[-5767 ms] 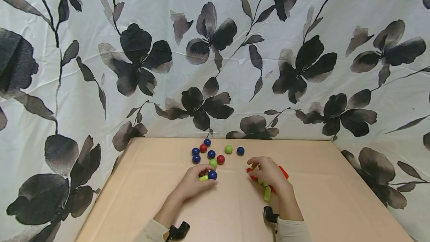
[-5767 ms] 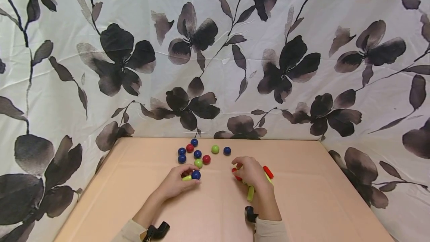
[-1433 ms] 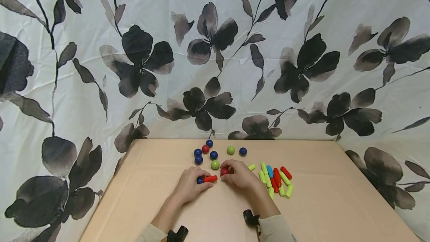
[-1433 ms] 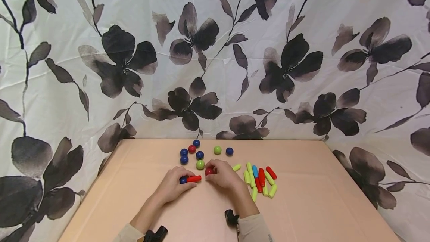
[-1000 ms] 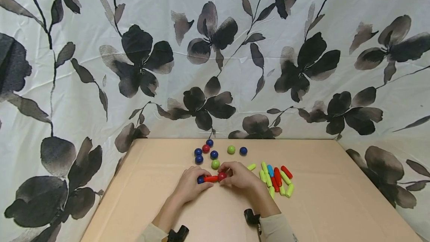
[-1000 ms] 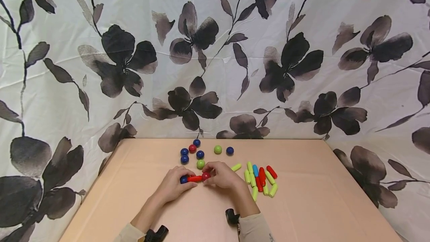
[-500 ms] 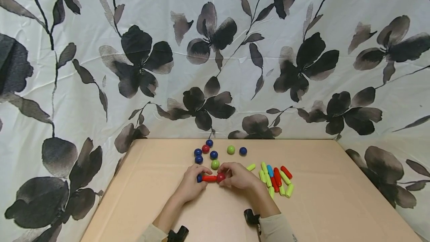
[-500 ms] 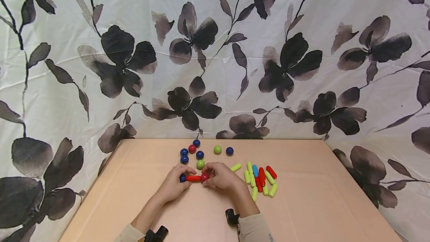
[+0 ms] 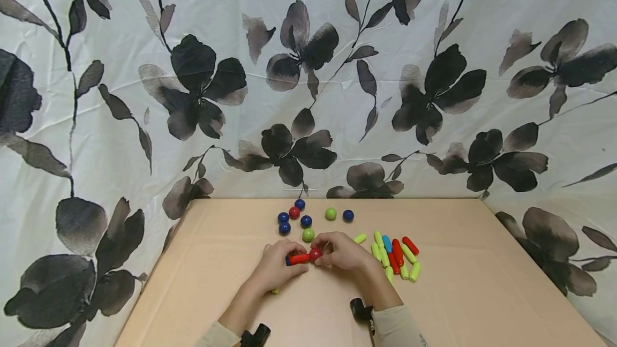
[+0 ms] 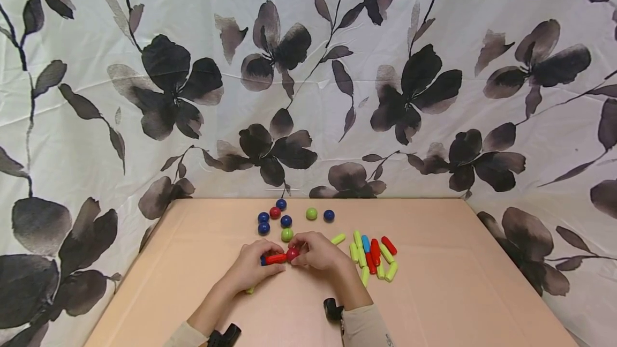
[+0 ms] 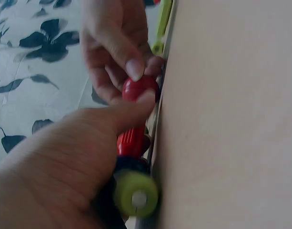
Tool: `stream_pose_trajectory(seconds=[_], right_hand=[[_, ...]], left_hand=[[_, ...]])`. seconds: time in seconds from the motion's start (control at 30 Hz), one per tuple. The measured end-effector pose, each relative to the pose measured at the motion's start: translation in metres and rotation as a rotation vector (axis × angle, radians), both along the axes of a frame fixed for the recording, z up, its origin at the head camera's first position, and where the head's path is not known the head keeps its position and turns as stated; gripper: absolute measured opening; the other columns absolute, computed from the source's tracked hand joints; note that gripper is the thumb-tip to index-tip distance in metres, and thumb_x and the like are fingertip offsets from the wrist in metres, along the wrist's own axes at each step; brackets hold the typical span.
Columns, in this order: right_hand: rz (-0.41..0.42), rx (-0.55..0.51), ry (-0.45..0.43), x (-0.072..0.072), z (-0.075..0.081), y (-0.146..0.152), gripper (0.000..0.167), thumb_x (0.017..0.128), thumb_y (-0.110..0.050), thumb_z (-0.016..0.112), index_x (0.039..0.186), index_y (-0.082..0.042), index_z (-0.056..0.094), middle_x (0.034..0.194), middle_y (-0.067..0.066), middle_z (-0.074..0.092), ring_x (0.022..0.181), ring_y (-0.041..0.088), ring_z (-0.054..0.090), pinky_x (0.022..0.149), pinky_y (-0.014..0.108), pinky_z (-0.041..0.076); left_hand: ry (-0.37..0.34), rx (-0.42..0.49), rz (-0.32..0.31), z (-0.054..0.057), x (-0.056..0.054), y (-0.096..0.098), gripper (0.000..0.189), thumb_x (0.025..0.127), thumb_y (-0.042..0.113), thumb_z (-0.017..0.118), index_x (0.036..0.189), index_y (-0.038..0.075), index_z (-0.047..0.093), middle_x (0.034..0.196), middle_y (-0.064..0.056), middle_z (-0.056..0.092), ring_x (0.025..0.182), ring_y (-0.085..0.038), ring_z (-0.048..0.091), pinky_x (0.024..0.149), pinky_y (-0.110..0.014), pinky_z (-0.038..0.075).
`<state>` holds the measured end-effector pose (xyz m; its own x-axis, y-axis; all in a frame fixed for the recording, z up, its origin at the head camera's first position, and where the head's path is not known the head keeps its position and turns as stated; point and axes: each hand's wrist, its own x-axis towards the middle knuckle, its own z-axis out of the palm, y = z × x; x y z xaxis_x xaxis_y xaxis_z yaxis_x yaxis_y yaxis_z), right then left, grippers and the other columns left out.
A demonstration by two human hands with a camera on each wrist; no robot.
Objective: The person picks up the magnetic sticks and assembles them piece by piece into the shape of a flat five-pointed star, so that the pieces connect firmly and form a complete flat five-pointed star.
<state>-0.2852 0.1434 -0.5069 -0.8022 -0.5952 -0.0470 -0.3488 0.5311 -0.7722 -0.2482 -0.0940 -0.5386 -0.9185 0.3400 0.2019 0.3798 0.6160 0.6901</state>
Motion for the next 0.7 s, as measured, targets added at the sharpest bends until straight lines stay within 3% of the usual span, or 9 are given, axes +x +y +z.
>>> stream_pose_trajectory(seconds=[0.17, 0.37, 0.7], right_hand=[[-0.002, -0.011, -0.03, 0.001, 0.001, -0.002, 0.025, 0.089, -0.012, 0.083, 0.111, -0.016, 0.073, 0.095, 0.004, 0.068, 0.081, 0.016, 0.059, 0.067, 0.024, 0.049], [0.003, -0.015, -0.036, 0.001, 0.002, -0.001, 0.025, 0.088, -0.011, 0.083, 0.112, -0.014, 0.073, 0.097, 0.004, 0.068, 0.08, 0.017, 0.06, 0.067, 0.024, 0.05], [-0.061, 0.0, 0.008, 0.0, 0.011, 0.019, 0.039, 0.089, -0.014, 0.083, 0.126, -0.011, 0.07, 0.106, 0.006, 0.07, 0.092, 0.02, 0.06, 0.079, 0.029, 0.051]], left_hand=[[0.056, -0.015, 0.0, -0.001, 0.001, 0.002, 0.023, 0.088, 0.03, 0.084, 0.108, 0.024, 0.077, 0.102, 0.01, 0.071, 0.093, -0.009, 0.059, 0.082, -0.035, 0.029], [0.063, 0.0, 0.008, -0.001, 0.002, 0.002, 0.021, 0.087, 0.03, 0.085, 0.106, 0.026, 0.077, 0.099, 0.011, 0.071, 0.091, -0.01, 0.058, 0.082, -0.034, 0.032], [-0.004, 0.028, 0.023, 0.002, 0.002, 0.0, 0.022, 0.087, 0.029, 0.086, 0.107, 0.026, 0.077, 0.1, 0.012, 0.07, 0.094, -0.013, 0.055, 0.088, -0.038, 0.034]])
